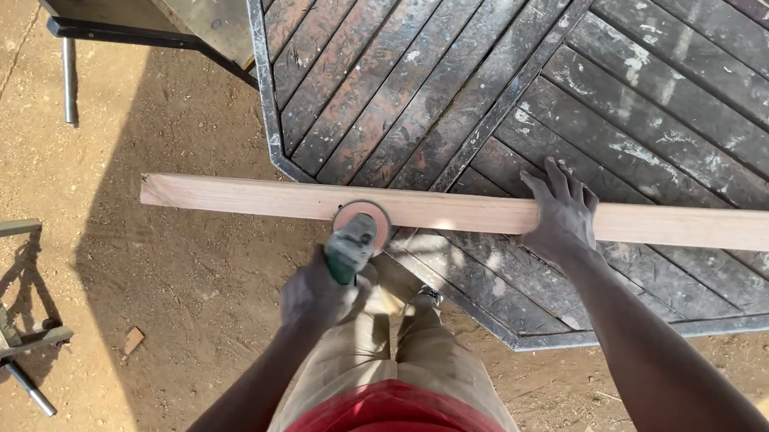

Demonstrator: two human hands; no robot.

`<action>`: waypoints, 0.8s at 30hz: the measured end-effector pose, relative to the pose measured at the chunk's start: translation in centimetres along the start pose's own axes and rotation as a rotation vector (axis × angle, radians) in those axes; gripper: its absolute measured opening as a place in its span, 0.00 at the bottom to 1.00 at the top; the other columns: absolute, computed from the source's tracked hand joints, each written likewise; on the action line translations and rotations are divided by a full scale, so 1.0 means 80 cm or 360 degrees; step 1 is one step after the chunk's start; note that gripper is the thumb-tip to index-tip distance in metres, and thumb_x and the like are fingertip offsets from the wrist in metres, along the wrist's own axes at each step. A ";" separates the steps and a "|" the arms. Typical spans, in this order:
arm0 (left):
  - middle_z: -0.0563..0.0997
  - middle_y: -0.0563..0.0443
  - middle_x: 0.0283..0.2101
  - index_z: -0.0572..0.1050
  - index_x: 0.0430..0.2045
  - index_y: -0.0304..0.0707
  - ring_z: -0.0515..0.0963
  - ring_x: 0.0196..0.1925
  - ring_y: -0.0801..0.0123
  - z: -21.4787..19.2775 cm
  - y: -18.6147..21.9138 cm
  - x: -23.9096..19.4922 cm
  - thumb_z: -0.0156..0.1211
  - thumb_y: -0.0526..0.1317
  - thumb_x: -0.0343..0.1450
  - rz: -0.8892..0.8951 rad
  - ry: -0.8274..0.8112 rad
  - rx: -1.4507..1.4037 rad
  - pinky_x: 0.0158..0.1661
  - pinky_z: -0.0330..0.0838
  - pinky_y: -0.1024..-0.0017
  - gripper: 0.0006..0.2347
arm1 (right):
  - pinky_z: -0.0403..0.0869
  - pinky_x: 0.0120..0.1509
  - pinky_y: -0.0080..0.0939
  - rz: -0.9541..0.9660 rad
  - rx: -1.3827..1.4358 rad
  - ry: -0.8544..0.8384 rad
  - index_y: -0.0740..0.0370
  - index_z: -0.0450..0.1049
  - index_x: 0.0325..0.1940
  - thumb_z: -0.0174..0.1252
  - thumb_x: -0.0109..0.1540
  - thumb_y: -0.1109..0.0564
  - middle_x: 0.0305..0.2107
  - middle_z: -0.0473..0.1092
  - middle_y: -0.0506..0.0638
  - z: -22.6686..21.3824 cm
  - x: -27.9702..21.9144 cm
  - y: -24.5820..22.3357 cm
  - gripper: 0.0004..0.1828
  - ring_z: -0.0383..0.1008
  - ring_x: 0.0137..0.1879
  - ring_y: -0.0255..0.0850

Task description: Sanding a wooden plank using an angle grinder with a sanding disc attachment

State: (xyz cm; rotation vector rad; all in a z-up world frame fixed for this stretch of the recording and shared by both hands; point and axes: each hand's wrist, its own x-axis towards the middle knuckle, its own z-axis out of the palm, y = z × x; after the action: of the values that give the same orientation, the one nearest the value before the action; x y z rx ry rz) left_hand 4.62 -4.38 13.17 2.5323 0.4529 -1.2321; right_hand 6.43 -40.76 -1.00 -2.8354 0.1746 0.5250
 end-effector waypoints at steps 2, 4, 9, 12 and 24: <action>0.83 0.33 0.48 0.66 0.56 0.45 0.82 0.55 0.39 0.007 -0.072 0.032 0.65 0.45 0.63 -0.0261 0.0253 -0.0142 0.57 0.74 0.48 0.26 | 0.51 0.74 0.61 0.0002 0.0029 0.0024 0.34 0.61 0.74 0.79 0.35 0.37 0.78 0.46 0.47 0.004 -0.001 0.001 0.64 0.46 0.81 0.49; 0.83 0.33 0.47 0.67 0.55 0.46 0.82 0.55 0.40 -0.001 -0.109 0.037 0.65 0.46 0.62 -0.0316 0.0337 -0.0170 0.57 0.74 0.48 0.26 | 0.51 0.74 0.61 0.0008 0.0005 0.0031 0.34 0.61 0.74 0.79 0.35 0.36 0.77 0.47 0.47 0.007 -0.001 0.001 0.64 0.47 0.81 0.49; 0.83 0.30 0.45 0.68 0.52 0.45 0.82 0.53 0.36 0.003 -0.096 0.042 0.67 0.43 0.62 -0.0323 0.0446 -0.0286 0.57 0.73 0.47 0.24 | 0.51 0.74 0.60 -0.0002 -0.0052 0.0049 0.34 0.60 0.74 0.79 0.34 0.35 0.77 0.47 0.48 0.010 0.003 0.000 0.65 0.47 0.81 0.50; 0.83 0.39 0.47 0.65 0.54 0.51 0.82 0.55 0.44 0.029 -0.027 0.037 0.66 0.48 0.62 -0.0208 0.0260 -0.0154 0.57 0.75 0.50 0.26 | 0.52 0.74 0.60 0.0007 -0.0041 0.0032 0.35 0.61 0.74 0.79 0.35 0.36 0.77 0.47 0.48 0.002 -0.002 -0.004 0.64 0.47 0.81 0.50; 0.83 0.34 0.40 0.68 0.54 0.36 0.85 0.47 0.42 0.061 0.018 0.056 0.58 0.38 0.66 0.0509 0.0254 0.0015 0.52 0.80 0.50 0.20 | 0.48 0.79 0.64 -0.0095 0.0223 -0.0144 0.28 0.52 0.78 0.74 0.35 0.28 0.77 0.48 0.38 -0.075 -0.030 0.128 0.70 0.43 0.82 0.46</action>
State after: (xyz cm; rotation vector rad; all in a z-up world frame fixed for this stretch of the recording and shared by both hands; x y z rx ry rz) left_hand 4.38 -6.91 6.91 2.5929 0.0679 -0.9222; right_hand 4.57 -52.06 3.02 -2.6663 0.1051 0.6025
